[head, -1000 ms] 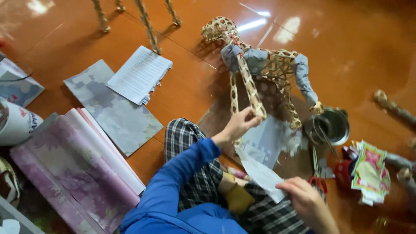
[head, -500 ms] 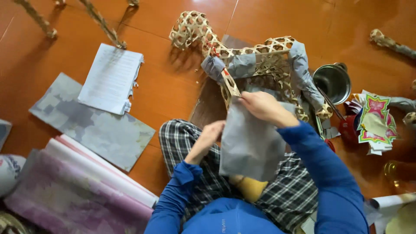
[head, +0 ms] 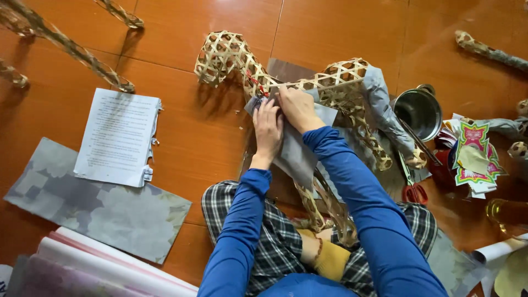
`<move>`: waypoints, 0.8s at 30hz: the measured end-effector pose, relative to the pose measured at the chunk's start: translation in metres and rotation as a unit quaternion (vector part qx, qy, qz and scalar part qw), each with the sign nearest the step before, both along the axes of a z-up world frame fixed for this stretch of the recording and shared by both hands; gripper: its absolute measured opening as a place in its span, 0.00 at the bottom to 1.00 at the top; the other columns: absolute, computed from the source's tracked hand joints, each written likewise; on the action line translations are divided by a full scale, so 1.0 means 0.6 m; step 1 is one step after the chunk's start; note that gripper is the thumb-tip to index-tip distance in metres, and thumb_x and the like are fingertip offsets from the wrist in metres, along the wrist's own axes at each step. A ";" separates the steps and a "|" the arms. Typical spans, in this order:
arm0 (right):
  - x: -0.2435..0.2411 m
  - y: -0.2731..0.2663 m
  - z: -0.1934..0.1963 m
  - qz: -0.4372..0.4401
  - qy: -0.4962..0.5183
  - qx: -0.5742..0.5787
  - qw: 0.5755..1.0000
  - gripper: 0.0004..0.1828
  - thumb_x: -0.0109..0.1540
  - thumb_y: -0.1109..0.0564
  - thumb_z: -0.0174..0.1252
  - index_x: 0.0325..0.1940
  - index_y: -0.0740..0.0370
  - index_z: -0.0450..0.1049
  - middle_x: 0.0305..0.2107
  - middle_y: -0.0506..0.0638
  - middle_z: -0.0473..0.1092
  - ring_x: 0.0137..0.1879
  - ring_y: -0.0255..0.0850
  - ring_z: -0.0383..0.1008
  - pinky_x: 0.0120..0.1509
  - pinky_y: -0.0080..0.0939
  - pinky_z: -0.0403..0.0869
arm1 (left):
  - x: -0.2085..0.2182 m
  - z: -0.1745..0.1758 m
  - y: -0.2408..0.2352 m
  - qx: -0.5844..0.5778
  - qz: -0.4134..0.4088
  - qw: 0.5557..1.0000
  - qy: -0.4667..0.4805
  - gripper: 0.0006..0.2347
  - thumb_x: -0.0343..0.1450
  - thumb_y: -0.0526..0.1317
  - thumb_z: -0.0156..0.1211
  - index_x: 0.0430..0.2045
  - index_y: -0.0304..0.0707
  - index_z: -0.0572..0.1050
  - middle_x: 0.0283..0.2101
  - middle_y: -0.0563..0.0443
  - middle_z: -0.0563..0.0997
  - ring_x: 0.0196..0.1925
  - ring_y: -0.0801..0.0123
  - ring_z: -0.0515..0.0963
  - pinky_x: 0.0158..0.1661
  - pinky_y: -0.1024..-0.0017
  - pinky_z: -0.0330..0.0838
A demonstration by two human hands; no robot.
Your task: Crafting a paper mache giraffe by cutting paper strips and applying them to a wicker frame.
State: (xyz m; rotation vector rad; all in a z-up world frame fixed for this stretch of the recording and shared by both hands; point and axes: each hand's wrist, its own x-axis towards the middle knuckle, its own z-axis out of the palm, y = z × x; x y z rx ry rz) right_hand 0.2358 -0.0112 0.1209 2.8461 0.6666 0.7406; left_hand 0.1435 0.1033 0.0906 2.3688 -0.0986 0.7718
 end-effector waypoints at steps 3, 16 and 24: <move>-0.002 -0.003 0.006 0.004 -0.047 -0.031 0.998 0.09 0.65 0.41 0.52 0.35 0.42 0.66 0.20 0.38 0.68 0.28 0.36 0.77 0.29 0.36 0.75 | 0.003 0.015 0.005 0.022 -0.027 0.999 0.003 0.11 0.77 0.42 0.49 0.52 0.45 0.70 0.69 0.48 0.69 0.74 0.57 0.63 0.71 0.51 0.50; -0.224 0.013 0.065 0.074 0.205 0.109 0.970 0.42 0.68 0.43 0.53 0.75 0.78 0.51 0.67 0.79 0.56 0.73 0.69 0.59 0.73 0.61 0.63 | 0.055 -0.078 0.024 0.131 -0.042 0.990 0.028 0.23 0.79 0.49 0.34 0.73 0.62 0.56 0.77 0.65 0.54 0.81 0.65 0.43 0.73 0.53 0.24; -0.219 -0.004 0.045 -0.074 0.421 0.262 0.865 0.42 0.63 0.41 0.62 0.75 0.64 0.58 0.58 0.66 0.71 0.57 0.63 0.76 0.59 0.61 0.76 | 0.058 -0.070 0.022 0.080 -0.032 0.996 0.015 0.23 0.79 0.50 0.30 0.70 0.60 0.62 0.74 0.65 0.62 0.79 0.64 0.49 0.73 0.52 0.33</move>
